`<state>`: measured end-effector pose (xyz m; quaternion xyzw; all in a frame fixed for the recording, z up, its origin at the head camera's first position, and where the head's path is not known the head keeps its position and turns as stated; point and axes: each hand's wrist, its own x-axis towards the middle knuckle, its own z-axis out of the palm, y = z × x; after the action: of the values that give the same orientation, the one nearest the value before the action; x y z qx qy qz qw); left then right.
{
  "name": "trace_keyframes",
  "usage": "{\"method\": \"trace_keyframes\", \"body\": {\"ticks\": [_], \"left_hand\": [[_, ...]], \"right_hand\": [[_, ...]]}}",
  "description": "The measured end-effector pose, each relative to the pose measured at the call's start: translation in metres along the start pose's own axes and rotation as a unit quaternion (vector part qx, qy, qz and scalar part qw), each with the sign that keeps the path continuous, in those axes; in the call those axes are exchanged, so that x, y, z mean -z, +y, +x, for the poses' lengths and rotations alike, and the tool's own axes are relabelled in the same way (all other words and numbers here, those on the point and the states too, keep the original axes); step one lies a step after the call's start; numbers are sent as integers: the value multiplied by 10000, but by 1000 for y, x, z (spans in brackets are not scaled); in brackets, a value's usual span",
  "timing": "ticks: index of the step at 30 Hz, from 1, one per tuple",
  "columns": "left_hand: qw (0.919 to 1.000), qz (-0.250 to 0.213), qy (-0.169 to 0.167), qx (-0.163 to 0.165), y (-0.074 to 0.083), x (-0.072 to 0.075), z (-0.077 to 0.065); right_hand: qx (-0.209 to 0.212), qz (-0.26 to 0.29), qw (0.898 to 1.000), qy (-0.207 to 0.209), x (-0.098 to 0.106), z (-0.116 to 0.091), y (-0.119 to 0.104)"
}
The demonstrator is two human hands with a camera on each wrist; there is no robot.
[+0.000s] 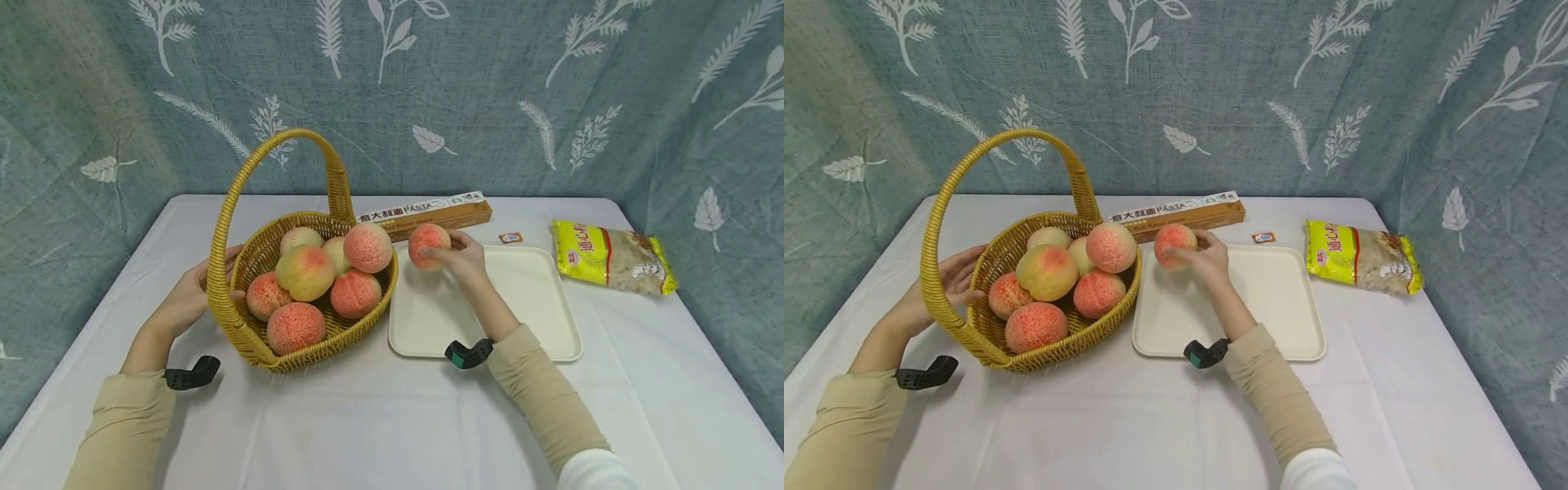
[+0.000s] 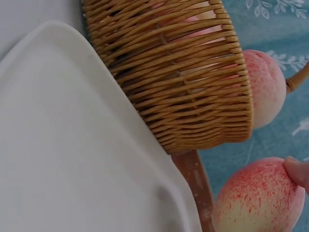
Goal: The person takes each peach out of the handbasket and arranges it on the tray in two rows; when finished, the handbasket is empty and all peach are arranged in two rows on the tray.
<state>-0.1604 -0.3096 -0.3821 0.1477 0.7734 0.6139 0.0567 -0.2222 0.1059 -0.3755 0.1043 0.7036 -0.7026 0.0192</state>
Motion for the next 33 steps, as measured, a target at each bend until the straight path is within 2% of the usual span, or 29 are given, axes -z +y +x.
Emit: {"method": "trace_keyframes", "body": {"ticks": [6, 18, 24, 28, 33], "left_hand": [[9998, -160, -68, -32, 0, 0, -1], [10000, 18, -41, 36, -1, -1, -3], [10000, 37, -15, 55, -1, -2, -3], [10000, 59, -25, 9, 0, -1, -2], [9996, 268, -21, 50, 3, -1, -1]], "right_hand": [[-262, -129, 9995, -74, -8, 3, 7], [-693, -259, 9966, -353, -19, 10, 17], [-938, -700, 9912, -612, -21, 12, 17], [-798, -976, 9894, -726, -21, 12, 16], [-320, -1582, 9838, -778, -15, 11, 14]]}}
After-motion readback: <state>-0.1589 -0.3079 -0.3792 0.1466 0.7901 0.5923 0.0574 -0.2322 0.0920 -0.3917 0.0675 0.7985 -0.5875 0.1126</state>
